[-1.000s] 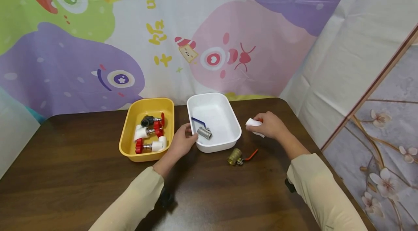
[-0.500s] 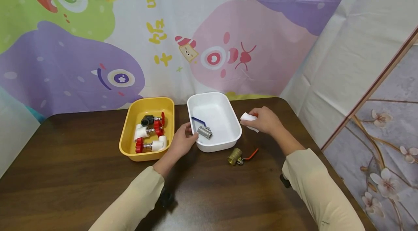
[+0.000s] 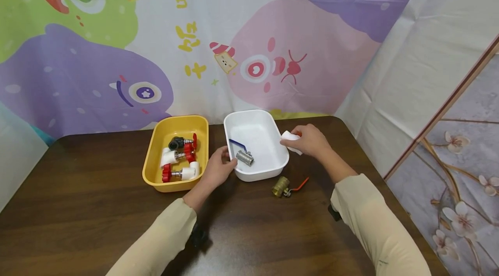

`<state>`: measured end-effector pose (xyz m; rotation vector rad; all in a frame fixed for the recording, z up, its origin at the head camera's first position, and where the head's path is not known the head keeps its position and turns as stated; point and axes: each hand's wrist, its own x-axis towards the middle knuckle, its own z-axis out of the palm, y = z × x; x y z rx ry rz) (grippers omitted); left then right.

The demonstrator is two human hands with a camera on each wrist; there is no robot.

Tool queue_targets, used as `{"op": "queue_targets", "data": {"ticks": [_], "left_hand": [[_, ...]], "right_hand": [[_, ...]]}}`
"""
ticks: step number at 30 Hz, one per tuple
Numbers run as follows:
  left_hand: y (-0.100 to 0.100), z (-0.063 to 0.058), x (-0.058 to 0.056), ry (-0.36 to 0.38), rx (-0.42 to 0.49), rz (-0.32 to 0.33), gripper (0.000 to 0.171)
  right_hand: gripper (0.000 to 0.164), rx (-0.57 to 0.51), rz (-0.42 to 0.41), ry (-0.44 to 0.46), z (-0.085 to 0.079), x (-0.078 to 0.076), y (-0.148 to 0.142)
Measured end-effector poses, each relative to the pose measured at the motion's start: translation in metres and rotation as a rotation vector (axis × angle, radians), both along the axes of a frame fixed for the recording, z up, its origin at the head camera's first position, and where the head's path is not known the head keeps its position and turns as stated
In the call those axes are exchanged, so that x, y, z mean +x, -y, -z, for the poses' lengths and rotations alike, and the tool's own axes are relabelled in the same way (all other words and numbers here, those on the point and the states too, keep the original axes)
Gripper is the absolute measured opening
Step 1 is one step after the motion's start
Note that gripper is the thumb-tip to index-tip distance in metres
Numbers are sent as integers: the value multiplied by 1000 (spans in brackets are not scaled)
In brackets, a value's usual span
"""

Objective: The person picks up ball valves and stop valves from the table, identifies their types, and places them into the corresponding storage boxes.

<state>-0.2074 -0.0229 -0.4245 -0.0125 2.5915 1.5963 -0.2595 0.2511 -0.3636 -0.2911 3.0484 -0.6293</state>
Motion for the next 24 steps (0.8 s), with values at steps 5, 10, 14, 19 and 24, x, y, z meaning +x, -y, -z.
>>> {"op": "queue_targets", "data": {"ticks": [5,10,14,19,24], "left_hand": [[0,0,-1,3,1,-3,55],[0,1,-1,-3,3,-1,55],[0,2,-1,-1,0,0,56],[0,3,-1,3,-2,-3,56],[0,2,-1,7,2,-7,55]], "right_hand": [[52,7,-5,10,-6,-1,7],[53,13,7,28,-8,-3,15],[51,5,1,21,-9,-3,21],[47,-8,-7,17,-10,-6,31],[50,-12,-2,20,-12,-8,41]]}}
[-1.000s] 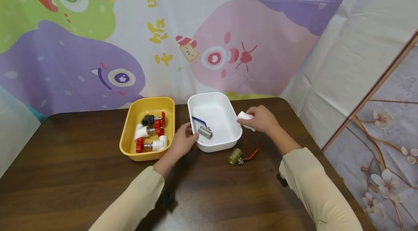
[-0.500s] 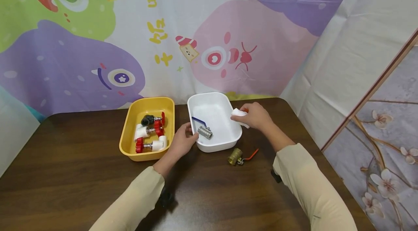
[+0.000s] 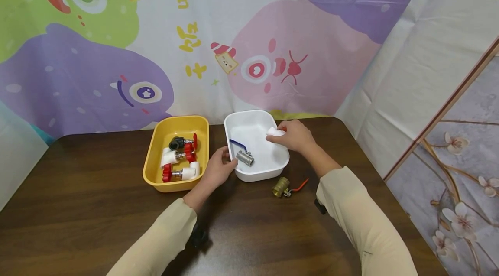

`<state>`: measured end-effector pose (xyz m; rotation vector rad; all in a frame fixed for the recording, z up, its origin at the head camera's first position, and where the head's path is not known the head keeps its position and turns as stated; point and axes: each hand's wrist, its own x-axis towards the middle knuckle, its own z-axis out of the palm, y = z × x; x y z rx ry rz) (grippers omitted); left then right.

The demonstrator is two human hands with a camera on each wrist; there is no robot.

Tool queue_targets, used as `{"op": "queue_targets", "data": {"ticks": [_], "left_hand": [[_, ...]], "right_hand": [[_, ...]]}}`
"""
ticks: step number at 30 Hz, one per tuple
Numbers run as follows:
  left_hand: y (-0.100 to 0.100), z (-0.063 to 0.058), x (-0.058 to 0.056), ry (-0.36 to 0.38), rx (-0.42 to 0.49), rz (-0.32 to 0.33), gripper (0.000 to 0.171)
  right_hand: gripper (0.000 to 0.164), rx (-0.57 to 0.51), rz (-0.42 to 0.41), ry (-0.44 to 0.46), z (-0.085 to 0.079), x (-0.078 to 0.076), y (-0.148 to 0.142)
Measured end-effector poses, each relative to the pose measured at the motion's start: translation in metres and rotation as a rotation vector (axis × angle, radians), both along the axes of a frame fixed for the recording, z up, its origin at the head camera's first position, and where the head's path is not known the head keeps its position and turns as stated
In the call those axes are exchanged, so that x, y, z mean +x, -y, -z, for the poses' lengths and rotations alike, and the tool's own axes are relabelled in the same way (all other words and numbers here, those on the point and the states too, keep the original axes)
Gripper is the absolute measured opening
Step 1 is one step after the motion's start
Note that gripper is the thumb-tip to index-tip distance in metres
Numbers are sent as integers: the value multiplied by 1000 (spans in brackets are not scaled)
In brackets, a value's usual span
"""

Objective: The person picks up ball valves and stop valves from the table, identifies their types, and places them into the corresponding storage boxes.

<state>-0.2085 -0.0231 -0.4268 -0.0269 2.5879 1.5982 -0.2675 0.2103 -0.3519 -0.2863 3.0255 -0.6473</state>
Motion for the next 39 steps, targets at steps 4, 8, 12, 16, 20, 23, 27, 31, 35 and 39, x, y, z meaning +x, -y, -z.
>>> {"op": "queue_targets", "data": {"ticks": [4,8,12,16,20,23,27,31,35,39], "left_hand": [[0,-2,1,-8,3,1,55],[0,-2,2,-19,0,0,55],[0,-2,2,-16,1,-1,55],[0,-2,2,-5,1,-4,55],[-1,-2,1,-2,4,-5,55],[-1,-1,1,-3,9,-4,55],[0,-1,1,-7,15,3,55],[1,-2,2,-5,19,5,54],[1,-2,2,-7,27,8,55],[0,-2,1,-11,37,8,55]], "right_hand": [[52,0,-1,-4,-1,-1,7],[50,-3,-5,-15,0,-4,13],[50,5,-3,-18,1,-6,19],[52,15,-1,-19,1,-6,25],[53,5,8,-24,0,-6,31],[56,-4,16,-12,1,-7,34],[58,-15,28,8,2,-7,39],[59,-24,28,9,2,-7,43],[60,-16,22,2,2,-6,47],[59,-2,16,-2,3,-7,51]]}}
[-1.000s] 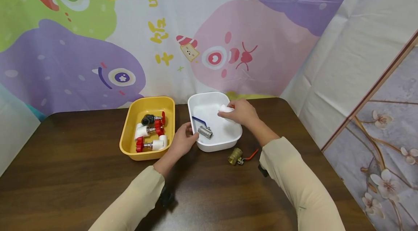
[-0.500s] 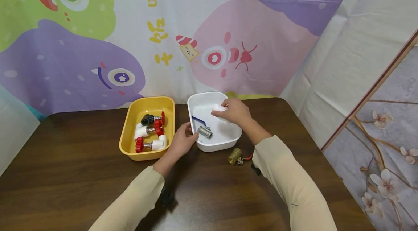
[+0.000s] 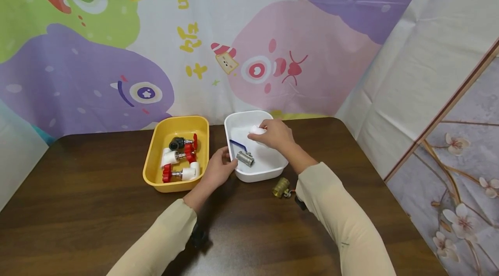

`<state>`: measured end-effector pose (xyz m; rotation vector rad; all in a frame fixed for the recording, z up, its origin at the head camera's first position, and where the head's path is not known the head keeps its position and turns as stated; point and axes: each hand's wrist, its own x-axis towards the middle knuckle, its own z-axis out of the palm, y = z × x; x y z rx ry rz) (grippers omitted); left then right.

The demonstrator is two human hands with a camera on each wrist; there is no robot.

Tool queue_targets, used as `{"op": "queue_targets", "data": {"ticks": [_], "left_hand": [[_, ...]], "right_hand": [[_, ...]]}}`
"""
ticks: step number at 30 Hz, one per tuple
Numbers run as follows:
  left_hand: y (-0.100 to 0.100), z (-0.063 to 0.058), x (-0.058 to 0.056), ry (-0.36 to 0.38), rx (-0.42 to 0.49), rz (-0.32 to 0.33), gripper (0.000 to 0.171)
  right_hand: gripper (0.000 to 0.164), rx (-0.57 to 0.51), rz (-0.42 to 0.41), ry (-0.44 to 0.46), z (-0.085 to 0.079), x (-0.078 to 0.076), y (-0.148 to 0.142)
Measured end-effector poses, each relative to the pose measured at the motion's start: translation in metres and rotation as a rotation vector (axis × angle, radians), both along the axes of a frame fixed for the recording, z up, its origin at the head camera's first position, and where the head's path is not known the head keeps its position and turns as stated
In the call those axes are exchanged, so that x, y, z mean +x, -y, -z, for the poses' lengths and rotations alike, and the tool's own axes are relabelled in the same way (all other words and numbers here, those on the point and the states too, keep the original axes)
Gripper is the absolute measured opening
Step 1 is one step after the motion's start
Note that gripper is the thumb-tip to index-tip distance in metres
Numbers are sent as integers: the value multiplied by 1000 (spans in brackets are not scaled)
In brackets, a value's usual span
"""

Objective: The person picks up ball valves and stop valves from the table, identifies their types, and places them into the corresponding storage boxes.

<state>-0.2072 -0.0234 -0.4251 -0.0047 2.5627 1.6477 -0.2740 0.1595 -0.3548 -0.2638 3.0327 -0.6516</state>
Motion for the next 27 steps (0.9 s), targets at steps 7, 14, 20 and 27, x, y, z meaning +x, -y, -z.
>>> {"op": "queue_targets", "data": {"ticks": [7,14,20,27], "left_hand": [[0,1,-1,-13,3,2,53],[0,2,-1,-12,0,2,54],[1,2,-1,-20,2,9,54],[1,1,-1,-29,11,12,54]], "right_hand": [[58,0,26,12,4,-1,8],[57,12,30,1,6,-2,14],[59,13,43,15,8,-2,20],[58,19,40,10,12,-5,25]]}}
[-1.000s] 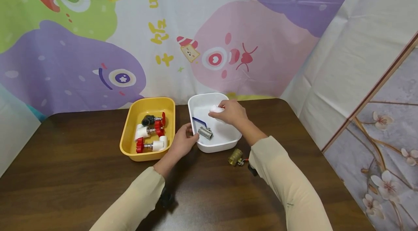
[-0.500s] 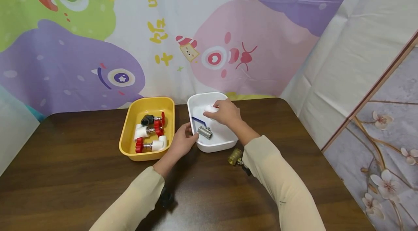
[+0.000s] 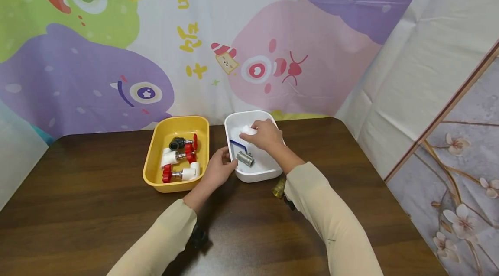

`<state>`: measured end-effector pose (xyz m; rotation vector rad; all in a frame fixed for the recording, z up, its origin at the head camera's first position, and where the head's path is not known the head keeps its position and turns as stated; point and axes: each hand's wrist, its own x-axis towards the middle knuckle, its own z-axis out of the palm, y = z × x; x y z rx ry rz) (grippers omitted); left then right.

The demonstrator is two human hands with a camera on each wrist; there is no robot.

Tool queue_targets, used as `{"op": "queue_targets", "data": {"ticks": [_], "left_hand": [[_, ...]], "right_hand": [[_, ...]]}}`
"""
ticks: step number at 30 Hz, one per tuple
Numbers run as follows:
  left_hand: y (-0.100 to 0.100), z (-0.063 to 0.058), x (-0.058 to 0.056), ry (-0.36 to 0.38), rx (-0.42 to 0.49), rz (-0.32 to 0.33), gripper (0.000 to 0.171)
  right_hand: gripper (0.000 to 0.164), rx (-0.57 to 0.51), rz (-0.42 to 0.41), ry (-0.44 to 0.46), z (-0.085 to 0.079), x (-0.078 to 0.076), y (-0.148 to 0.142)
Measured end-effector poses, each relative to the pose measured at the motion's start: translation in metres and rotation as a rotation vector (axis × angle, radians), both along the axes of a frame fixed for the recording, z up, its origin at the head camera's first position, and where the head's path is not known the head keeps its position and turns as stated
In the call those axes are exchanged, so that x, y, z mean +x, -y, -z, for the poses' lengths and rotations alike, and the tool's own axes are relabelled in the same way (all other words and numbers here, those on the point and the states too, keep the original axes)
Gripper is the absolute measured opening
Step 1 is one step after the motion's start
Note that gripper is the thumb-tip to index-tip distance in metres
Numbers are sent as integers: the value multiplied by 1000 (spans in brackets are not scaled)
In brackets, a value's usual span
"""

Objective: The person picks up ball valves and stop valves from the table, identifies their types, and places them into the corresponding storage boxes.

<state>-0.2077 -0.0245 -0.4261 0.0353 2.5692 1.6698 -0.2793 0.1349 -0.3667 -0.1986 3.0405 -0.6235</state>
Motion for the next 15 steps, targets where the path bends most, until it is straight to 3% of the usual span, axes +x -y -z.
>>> {"op": "queue_targets", "data": {"ticks": [15], "left_hand": [[0,2,-1,11,7,-2,54]], "right_hand": [[57,18,0,-1,9,-1,4]]}}
